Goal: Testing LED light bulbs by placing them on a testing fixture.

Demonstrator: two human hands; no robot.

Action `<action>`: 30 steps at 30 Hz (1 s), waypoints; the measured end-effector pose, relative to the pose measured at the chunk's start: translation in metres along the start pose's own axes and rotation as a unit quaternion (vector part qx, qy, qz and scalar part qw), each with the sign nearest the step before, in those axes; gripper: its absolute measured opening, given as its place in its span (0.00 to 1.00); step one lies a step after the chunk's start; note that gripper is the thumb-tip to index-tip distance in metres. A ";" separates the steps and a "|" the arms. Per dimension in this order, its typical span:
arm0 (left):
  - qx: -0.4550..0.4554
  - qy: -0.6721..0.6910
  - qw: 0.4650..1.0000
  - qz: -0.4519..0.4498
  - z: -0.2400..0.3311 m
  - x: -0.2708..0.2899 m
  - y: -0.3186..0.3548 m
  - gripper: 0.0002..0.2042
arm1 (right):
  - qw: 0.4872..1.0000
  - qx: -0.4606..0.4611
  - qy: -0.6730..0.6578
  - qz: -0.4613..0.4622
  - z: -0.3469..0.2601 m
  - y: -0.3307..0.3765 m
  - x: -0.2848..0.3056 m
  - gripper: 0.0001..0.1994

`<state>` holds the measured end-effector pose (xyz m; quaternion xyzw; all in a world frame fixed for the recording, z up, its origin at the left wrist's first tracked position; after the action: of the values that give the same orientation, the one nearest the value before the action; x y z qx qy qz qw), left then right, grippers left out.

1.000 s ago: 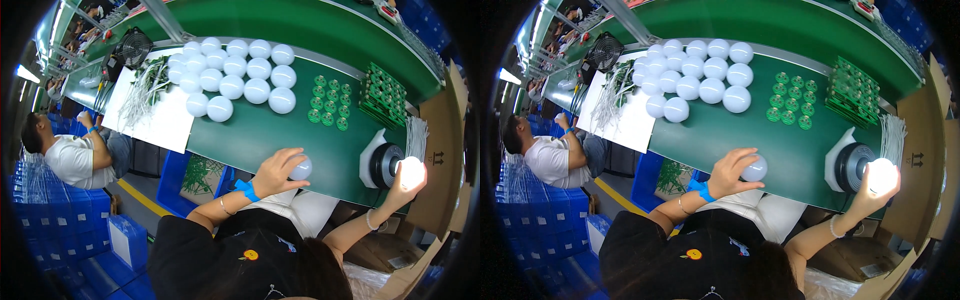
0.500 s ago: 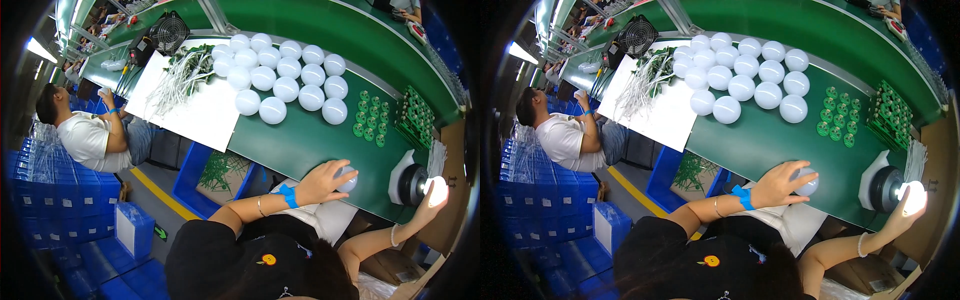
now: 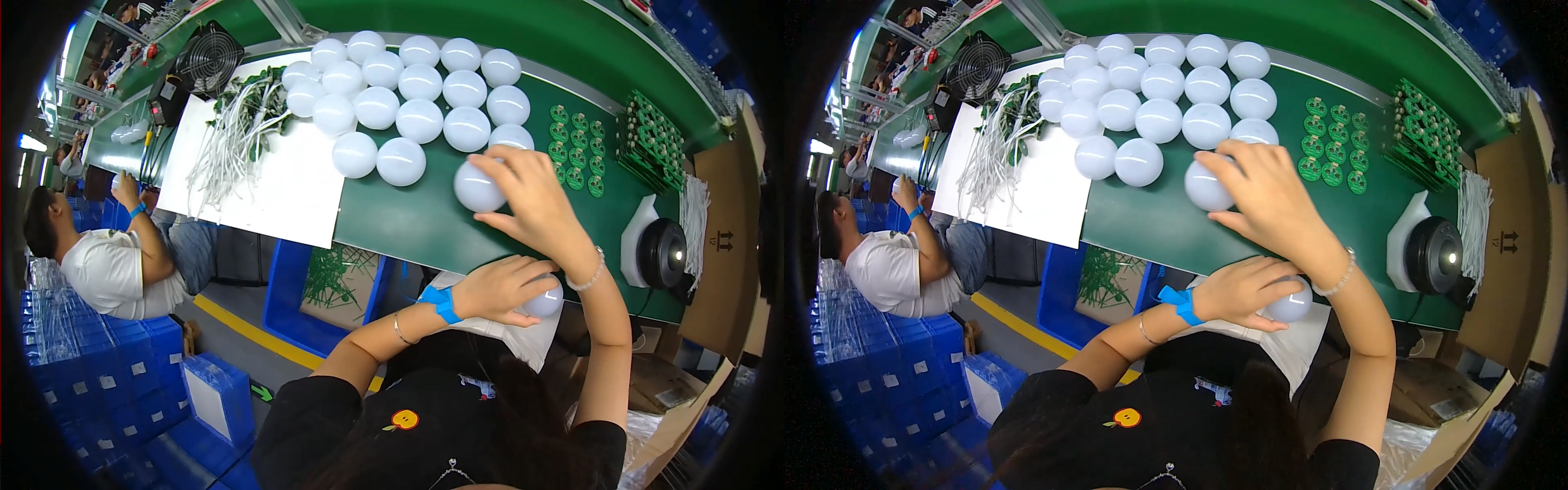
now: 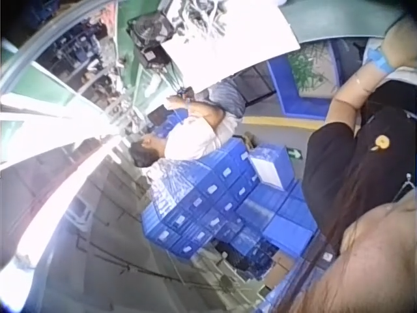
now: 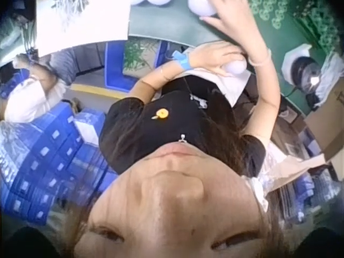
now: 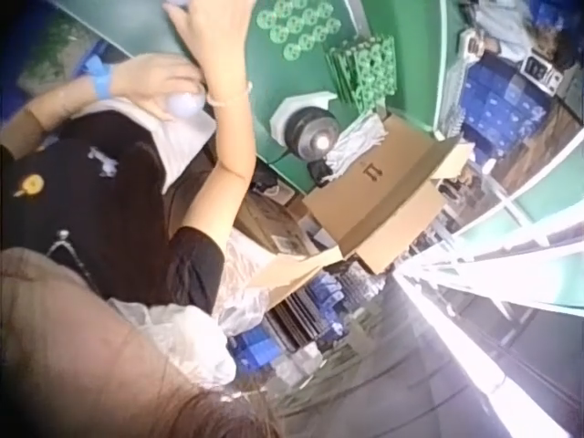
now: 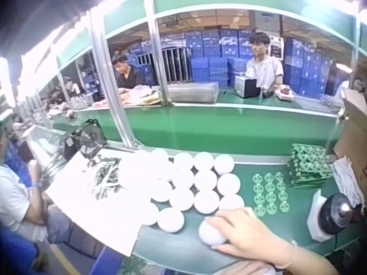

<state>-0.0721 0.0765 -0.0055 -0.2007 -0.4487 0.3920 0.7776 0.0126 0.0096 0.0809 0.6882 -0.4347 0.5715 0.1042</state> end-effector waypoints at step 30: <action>0.005 -0.021 0.987 0.157 0.006 -0.059 -0.040 0.32 | 0.531 -0.382 -0.702 0.280 0.009 0.190 -0.021 0.44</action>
<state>-0.0768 0.0055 -0.0076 -0.2567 -0.4262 0.5158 0.6974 -0.1170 -0.1001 -0.0076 0.6056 -0.7151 -0.3164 -0.1474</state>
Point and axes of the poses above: each hand's wrist, its own y-axis away from the middle knuckle, its own x-axis out of the back of the hand, z = x × y, the point moved 2 cm from there along -y, towards the middle knuckle, and after that the axes turned 7 degrees about -x, right-handed, at the moved point
